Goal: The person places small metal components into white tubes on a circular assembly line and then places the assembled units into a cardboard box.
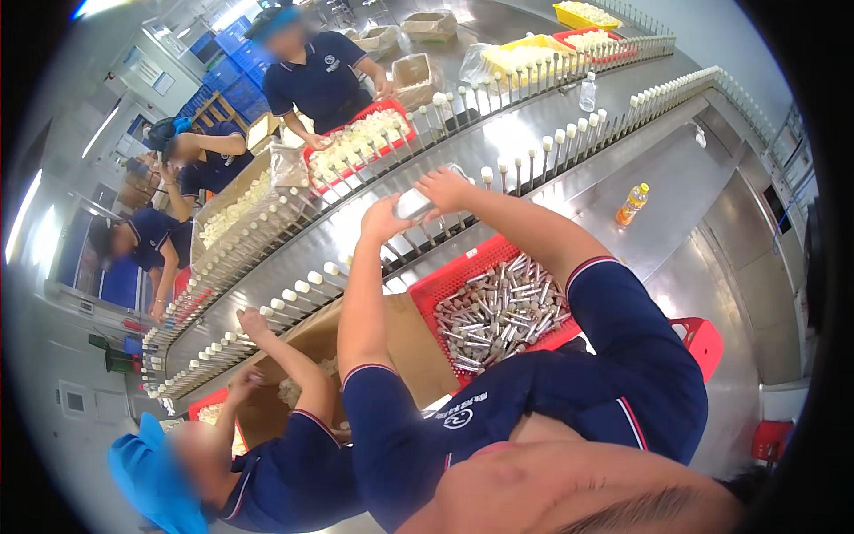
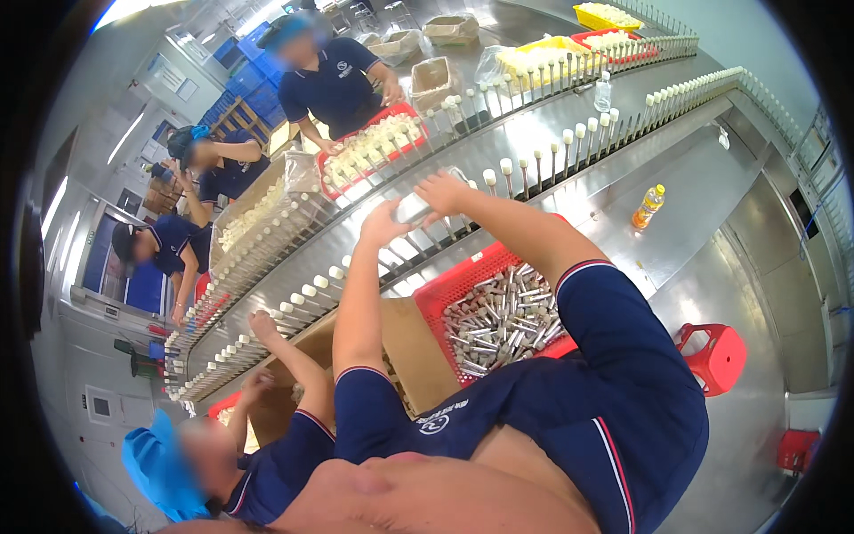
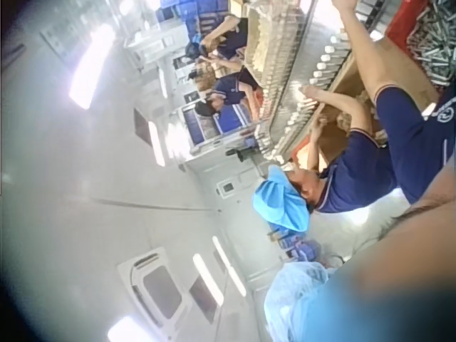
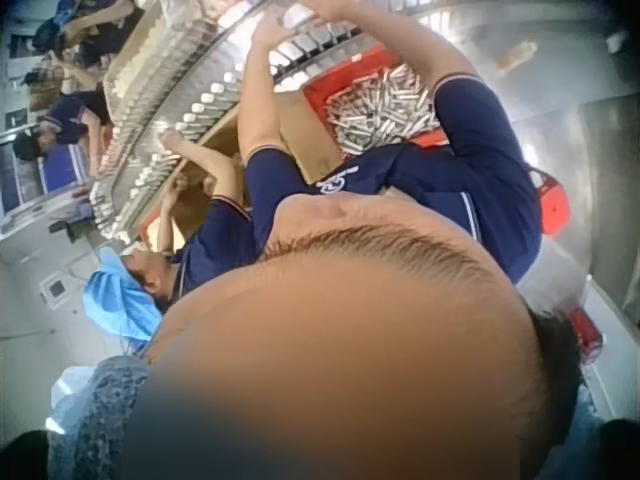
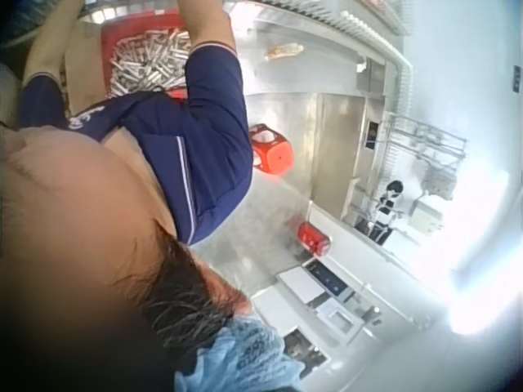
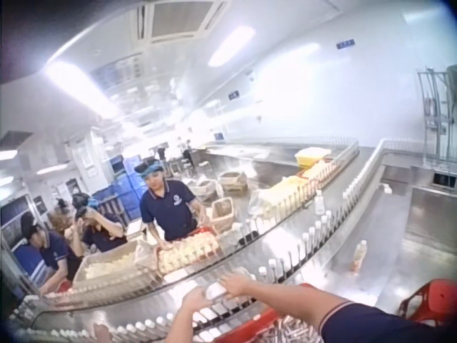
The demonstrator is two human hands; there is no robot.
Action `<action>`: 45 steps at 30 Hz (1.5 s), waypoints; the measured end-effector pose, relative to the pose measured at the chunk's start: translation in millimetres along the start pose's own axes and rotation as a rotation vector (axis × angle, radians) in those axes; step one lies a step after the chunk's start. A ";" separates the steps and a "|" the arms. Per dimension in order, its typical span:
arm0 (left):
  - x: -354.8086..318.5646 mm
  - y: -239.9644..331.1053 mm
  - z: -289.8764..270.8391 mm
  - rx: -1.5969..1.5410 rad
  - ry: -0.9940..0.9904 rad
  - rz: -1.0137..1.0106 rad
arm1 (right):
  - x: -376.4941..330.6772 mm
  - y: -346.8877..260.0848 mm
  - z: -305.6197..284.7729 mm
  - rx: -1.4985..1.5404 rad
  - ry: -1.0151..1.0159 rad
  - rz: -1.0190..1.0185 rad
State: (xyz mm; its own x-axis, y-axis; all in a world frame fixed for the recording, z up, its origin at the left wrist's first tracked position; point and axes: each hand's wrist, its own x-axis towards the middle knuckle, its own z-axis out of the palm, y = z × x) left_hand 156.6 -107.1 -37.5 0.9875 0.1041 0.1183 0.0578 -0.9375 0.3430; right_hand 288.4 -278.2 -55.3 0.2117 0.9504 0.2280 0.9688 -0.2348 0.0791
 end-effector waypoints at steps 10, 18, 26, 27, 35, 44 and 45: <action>-3.1 16.0 -20.8 0.103 0.145 -0.013 | -8.5 32.3 -23.6 0.027 0.075 -0.095; -15.8 3.7 11.5 0.013 0.126 -0.114 | -5.2 10.0 7.4 0.049 0.031 -0.068; -24.3 62.7 28.5 0.049 0.740 0.182 | -10.1 23.6 -6.6 0.053 -0.106 -0.079; -36.7 81.0 34.5 -0.075 0.688 0.155 | -12.3 28.0 -9.4 0.053 -0.108 -0.082; -116.5 153.8 204.9 -0.362 -0.872 0.487 | -0.9 15.1 -31.2 0.136 -0.064 -0.017; -125.6 154.5 278.4 -0.388 -0.692 0.298 | -32.1 30.2 -17.4 0.083 -0.104 0.012; -133.4 156.2 294.1 -0.352 -0.599 0.288 | -34.1 36.0 -17.5 0.059 -0.126 0.012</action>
State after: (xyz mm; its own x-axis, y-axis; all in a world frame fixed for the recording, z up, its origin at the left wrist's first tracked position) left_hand 77.0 -365.0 -273.7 0.8730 -0.4220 -0.2445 -0.1660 -0.7286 0.6646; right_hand 313.8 -322.7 -43.2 0.2346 0.9664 0.1049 0.9712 -0.2377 0.0186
